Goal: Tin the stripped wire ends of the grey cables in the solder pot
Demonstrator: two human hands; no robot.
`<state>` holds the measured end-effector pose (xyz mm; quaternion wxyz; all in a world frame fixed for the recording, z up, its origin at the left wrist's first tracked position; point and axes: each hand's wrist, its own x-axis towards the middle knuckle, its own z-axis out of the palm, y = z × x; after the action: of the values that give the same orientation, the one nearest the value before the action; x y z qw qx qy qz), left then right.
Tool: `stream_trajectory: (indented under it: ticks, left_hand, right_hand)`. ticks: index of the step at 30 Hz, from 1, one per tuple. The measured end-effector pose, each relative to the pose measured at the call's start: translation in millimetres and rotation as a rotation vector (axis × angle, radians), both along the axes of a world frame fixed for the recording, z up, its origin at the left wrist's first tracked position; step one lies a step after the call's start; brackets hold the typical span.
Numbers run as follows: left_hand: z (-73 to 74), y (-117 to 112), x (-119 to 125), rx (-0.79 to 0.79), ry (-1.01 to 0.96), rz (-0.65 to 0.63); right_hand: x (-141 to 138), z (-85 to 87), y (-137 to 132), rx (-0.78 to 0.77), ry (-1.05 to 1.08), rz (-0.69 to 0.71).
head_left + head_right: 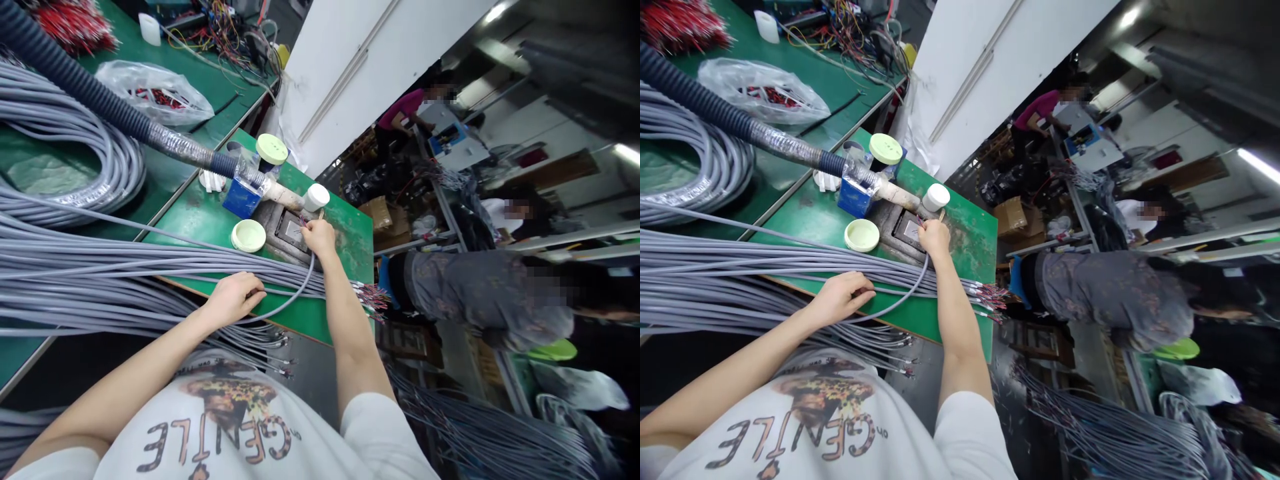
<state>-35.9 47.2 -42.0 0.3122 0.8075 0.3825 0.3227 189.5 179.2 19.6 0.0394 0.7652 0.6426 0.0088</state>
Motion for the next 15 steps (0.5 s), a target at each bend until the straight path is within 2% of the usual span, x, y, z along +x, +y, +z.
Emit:
stream_trajectory:
  ticks: [11,15]
  left_hand:
    - [0.2,0,0,0.012,-0.015,0.011]
    - [0.1,0,0,0.001,-0.01,0.013]
  right_hand:
    - [2,-8.6,5,-0.013,0.009,-0.028]
    - [7,1.4,-5,0.1,0.195,0.026]
